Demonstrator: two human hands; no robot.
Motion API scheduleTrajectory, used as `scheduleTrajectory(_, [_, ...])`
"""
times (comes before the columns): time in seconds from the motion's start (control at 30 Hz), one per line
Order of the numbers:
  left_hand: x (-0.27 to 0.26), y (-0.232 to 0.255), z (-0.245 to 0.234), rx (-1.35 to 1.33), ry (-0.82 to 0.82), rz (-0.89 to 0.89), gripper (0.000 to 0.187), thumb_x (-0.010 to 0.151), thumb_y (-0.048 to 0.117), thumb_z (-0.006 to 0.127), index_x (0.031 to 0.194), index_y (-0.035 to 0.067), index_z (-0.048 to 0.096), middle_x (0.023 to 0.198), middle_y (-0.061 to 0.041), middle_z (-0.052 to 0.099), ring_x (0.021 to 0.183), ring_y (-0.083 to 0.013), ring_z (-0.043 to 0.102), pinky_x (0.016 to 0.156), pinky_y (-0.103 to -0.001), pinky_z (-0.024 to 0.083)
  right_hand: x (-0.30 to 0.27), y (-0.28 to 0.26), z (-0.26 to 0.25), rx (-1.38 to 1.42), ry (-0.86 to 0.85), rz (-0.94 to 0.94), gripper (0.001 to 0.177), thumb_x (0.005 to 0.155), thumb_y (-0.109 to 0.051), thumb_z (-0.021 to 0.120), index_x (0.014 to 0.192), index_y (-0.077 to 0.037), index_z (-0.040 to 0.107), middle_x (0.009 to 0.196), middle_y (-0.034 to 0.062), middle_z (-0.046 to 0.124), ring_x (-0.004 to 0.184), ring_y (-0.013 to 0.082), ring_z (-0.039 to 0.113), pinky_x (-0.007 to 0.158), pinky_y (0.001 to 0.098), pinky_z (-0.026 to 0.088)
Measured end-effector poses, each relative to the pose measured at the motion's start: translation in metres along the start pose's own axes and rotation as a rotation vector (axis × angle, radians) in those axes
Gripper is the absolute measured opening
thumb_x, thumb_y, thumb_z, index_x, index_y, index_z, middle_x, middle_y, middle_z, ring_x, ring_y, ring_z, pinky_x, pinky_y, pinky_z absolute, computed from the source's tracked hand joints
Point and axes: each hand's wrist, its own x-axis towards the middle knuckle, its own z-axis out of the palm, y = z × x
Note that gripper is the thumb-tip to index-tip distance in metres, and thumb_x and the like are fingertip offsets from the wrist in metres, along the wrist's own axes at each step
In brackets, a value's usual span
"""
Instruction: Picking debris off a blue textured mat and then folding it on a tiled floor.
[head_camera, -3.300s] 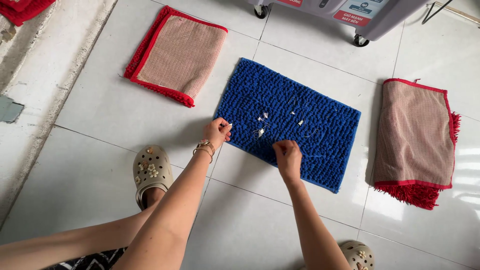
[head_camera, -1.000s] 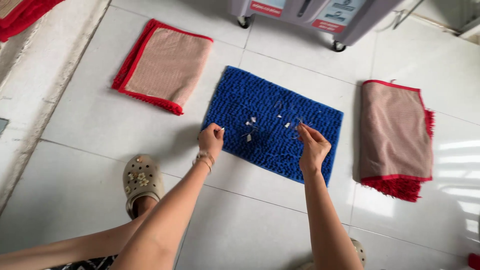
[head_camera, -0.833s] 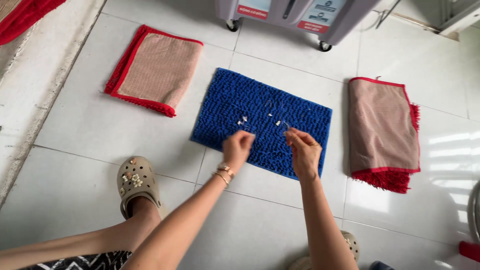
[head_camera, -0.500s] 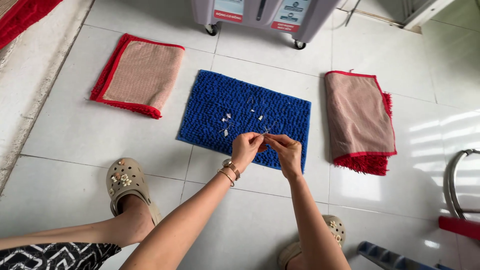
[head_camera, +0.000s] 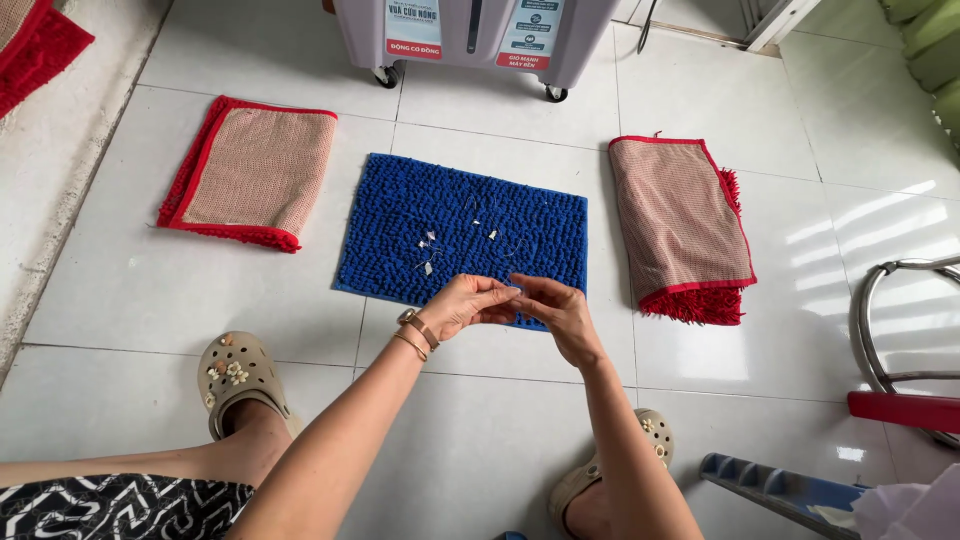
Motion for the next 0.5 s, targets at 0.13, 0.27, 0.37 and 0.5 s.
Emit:
scheduleTrajectory(0.13, [0.002,-0.004,-0.01,-0.067,-0.106,-0.117,0.027,0.087,0.029,0.079,0.098,0.005,0.074,0.092,-0.007,0.077,0.084,-0.0156,0.076,0.077,-0.026,0.064,-0.004,0.004,-0.004,0.15,-0.087,0.053,0.022,0.085,-0.013,0.074,0.104,-0.003,0.076,0.101,0.0048,0.079,0.093,0.0145,0.073,0.085,0.0295,0.061])
scheduleTrajectory(0.27, [0.015,-0.019,-0.014,-0.248,-0.096,-0.178,0.031,0.089,0.033,0.081,0.096,0.004,0.074,0.087,-0.004,0.075,0.079,-0.0129,0.071,0.069,-0.024,0.06,0.008,0.03,-0.014,0.212,-0.061,-0.023,0.01,0.093,-0.007,0.077,0.097,0.002,0.076,0.091,0.0096,0.074,0.085,0.0161,0.068,0.076,0.0296,0.057])
scheduleTrajectory(0.37, [0.015,-0.014,-0.005,-0.145,0.012,-0.138,0.032,0.091,0.032,0.077,0.096,0.001,0.075,0.086,-0.008,0.077,0.078,-0.0157,0.074,0.068,-0.025,0.062,0.009,0.024,-0.007,-0.055,0.041,-0.067,0.009,0.093,-0.007,0.077,0.091,0.002,0.075,0.086,0.0091,0.074,0.08,0.0145,0.067,0.072,0.0284,0.056])
scheduleTrajectory(0.5, [0.026,-0.011,0.014,0.124,0.268,-0.054,0.035,0.097,0.025,0.068,0.099,-0.009,0.074,0.089,-0.018,0.077,0.077,-0.025,0.076,0.07,-0.034,0.066,0.007,0.008,0.014,-0.804,0.188,-0.419,0.009,0.088,-0.002,0.07,0.093,0.0,0.077,0.087,0.0088,0.07,0.078,0.0146,0.067,0.067,0.0289,0.055])
